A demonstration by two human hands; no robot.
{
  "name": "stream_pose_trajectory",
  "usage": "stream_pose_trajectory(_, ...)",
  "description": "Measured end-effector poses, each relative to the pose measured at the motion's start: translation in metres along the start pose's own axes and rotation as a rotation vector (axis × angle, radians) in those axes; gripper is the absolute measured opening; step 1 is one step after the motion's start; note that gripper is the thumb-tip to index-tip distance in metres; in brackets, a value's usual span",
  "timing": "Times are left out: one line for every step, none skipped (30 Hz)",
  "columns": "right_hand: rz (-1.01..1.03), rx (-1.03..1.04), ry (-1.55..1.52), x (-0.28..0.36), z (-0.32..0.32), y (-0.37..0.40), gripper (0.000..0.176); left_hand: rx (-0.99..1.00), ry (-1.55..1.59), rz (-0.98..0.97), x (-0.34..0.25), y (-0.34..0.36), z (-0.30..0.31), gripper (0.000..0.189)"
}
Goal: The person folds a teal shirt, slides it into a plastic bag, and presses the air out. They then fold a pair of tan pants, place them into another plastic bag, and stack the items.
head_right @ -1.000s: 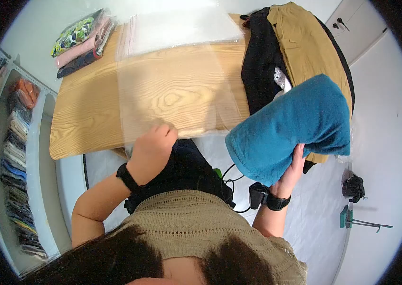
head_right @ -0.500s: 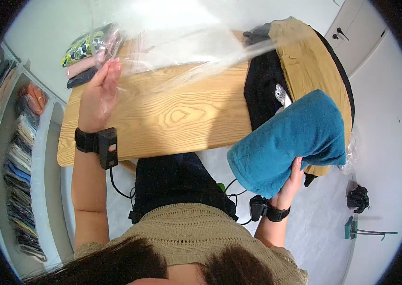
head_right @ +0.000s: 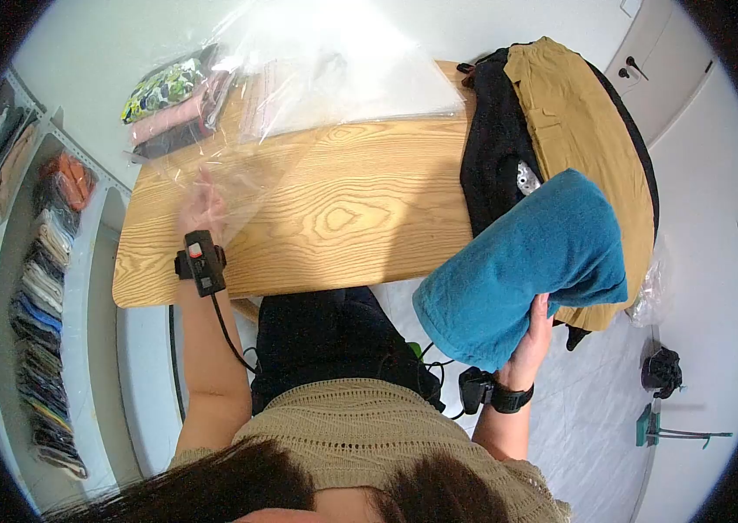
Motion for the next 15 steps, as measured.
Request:
stream_pose_trajectory(-0.001, 0.002, 0.001, -0.001, 0.000, 0.000, 0.048, 0.281, -0.102, 0.083, 0.003, 0.000, 0.000, 0.036)
stream_pose_trajectory(0.000, -0.018, 0.013, -0.002, 0.002, 0.000, 0.048, 0.559, -0.206, 0.166, 0.008, 0.006, -0.005, 0.035)
stream_pose_trajectory(0.000, -0.040, 0.026, -0.002, 0.002, 0.000, 0.048, 0.557, -0.206, 0.164, 0.003, 0.003, 0.001, 0.035)
stream_pose_trajectory(-0.002, -0.040, 0.028, -0.003, 0.001, 0.001, 0.048, 0.561, -0.081, 0.249, 0.003, -0.001, 0.007, 0.033)
stream_pose_trajectory(0.017, -0.044, 0.023, -0.001, -0.004, 0.002, 0.049, 0.563, 0.047, 0.333, 0.007, -0.001, 0.004, 0.032)
stream_pose_trajectory(0.037, -0.047, 0.019, 0.001, -0.006, 0.002, 0.049, 0.560, 0.049, 0.331, 0.008, -0.002, 0.002, 0.032)
stream_pose_trajectory(0.035, -0.048, 0.022, 0.001, -0.004, 0.002, 0.049, 0.642, 0.081, 0.401, 0.012, 0.001, -0.004, 0.031)
stream_pose_trajectory(0.012, -0.044, 0.035, 0.000, 0.001, 0.001, 0.048, 0.724, 0.115, 0.469, 0.019, 0.006, -0.016, 0.031)
stream_pose_trajectory(-0.012, -0.041, 0.049, -0.002, 0.003, 0.001, 0.047, 0.722, 0.118, 0.467, 0.023, 0.008, -0.023, 0.031)
stream_pose_trajectory(-0.013, -0.041, 0.052, -0.001, 0.004, 0.001, 0.047, 0.251, -0.046, 0.160, 0.011, -0.005, -0.004, 0.030)
stream_pose_trajectory(-0.007, -0.035, 0.059, -0.001, 0.003, 0.001, 0.047, -0.222, -0.202, -0.146, -0.004, 0.002, 0.012, 0.030)
stream_pose_trajectory(-0.001, -0.029, 0.066, 0.000, 0.002, 0.001, 0.047, -0.225, -0.201, -0.146, 0.007, 0.011, -0.002, 0.030)
stream_pose_trajectory(-0.003, -0.030, 0.069, 0.001, 0.001, 0.002, 0.047, -0.237, -0.415, -0.133, 0.022, 0.026, -0.020, 0.030)
stream_pose_trajectory(-0.010, -0.040, 0.056, 0.002, -0.002, 0.003, 0.048, -0.247, -0.629, -0.118, 0.035, 0.040, -0.031, 0.030)
stream_pose_trajectory(-0.017, -0.051, 0.043, 0.003, -0.003, 0.003, 0.048, -0.183, -0.702, -0.036, 0.052, 0.049, -0.038, 0.030)
Point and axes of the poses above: each hand's wrist, its own y-axis away from the middle knuckle, its own z-axis out of the back of the hand, x = y × z, the point moved 6 cm from there along -y, towards the middle knuckle, and after that the axes turned 10 degrees about x, right-handed, at the moved point
